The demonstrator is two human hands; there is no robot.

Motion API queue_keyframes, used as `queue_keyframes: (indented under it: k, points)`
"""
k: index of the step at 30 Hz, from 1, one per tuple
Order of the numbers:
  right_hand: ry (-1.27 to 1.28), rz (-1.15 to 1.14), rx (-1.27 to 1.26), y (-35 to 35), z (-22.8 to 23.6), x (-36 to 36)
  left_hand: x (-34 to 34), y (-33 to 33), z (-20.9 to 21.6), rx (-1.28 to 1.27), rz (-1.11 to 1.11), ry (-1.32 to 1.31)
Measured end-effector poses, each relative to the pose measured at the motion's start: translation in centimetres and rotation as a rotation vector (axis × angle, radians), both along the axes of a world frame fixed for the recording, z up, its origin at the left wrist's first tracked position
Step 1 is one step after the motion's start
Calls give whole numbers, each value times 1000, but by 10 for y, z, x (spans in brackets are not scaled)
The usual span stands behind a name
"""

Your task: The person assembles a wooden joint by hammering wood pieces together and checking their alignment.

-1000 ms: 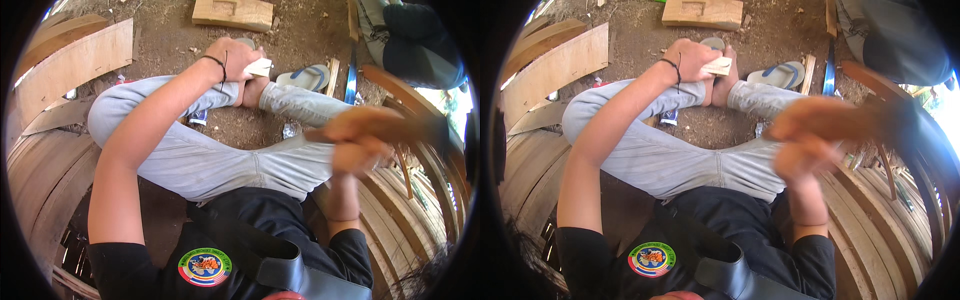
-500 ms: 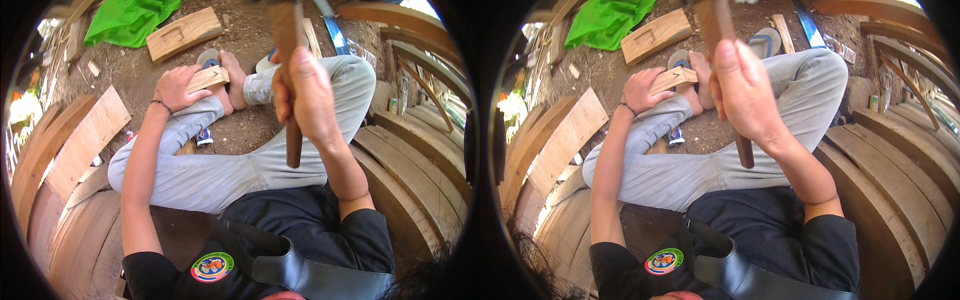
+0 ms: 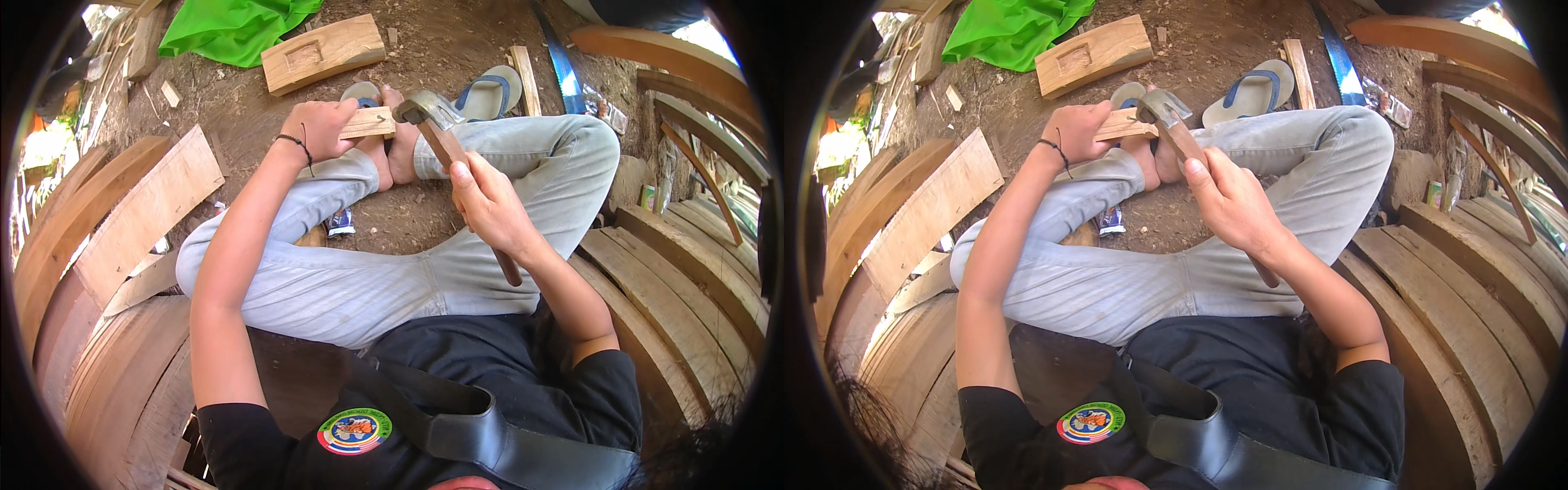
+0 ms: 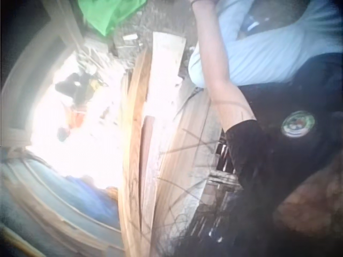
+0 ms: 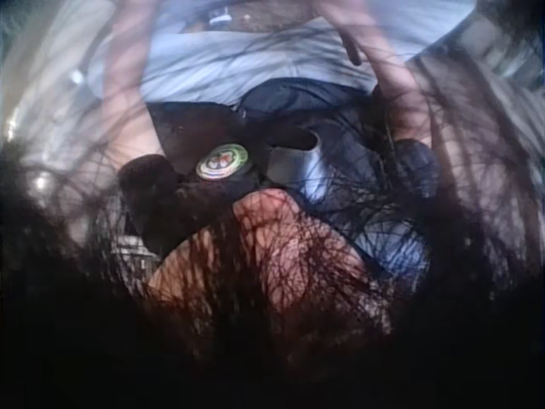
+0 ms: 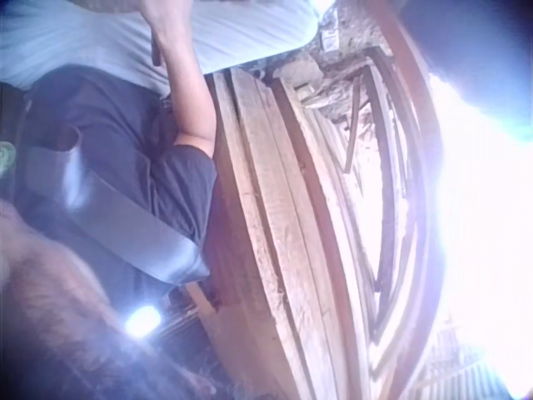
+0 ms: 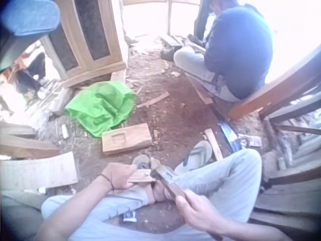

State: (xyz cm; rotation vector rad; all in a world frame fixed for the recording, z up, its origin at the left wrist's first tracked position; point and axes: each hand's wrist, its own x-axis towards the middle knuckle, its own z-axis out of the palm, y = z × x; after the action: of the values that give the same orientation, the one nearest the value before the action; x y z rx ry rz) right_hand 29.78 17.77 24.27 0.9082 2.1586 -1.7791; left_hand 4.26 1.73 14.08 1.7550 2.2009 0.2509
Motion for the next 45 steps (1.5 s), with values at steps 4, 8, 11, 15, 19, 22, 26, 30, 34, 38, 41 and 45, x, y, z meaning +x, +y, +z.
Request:
queue_keyframes:
  k: [4,8,11,15,19,22,26,30,34,38,41,45]
  points:
    - [-15,110,158,0,-2,-4,5,0,-3,-18,27,12]
    - [54,138,262,-6,7,-13,9,0,1,-82,79,10]
    - [133,126,242,-8,10,-18,9,-3,0,-105,110,-4]
    - [16,25,51,-15,-1,-14,-7,-4,-4,-135,100,-42]
    - [-53,-50,183,-19,-45,-22,-9,10,28,-368,98,-79]
    - [-12,-56,319,-14,-86,-55,4,18,52,-474,125,-51]
    - [-116,-138,91,-20,-111,-85,17,25,57,-505,195,-5]
    - [22,-44,279,-16,-147,-88,25,36,62,-502,188,5]
    - [208,113,306,3,-175,-104,10,-4,26,-264,170,-116]
    - [183,342,294,6,-165,-123,-1,-24,-12,-14,147,4]
    - [125,393,332,13,-161,-125,10,-4,-7,66,88,-73]
    - [142,407,355,15,-151,-121,24,25,20,-310,167,-76]
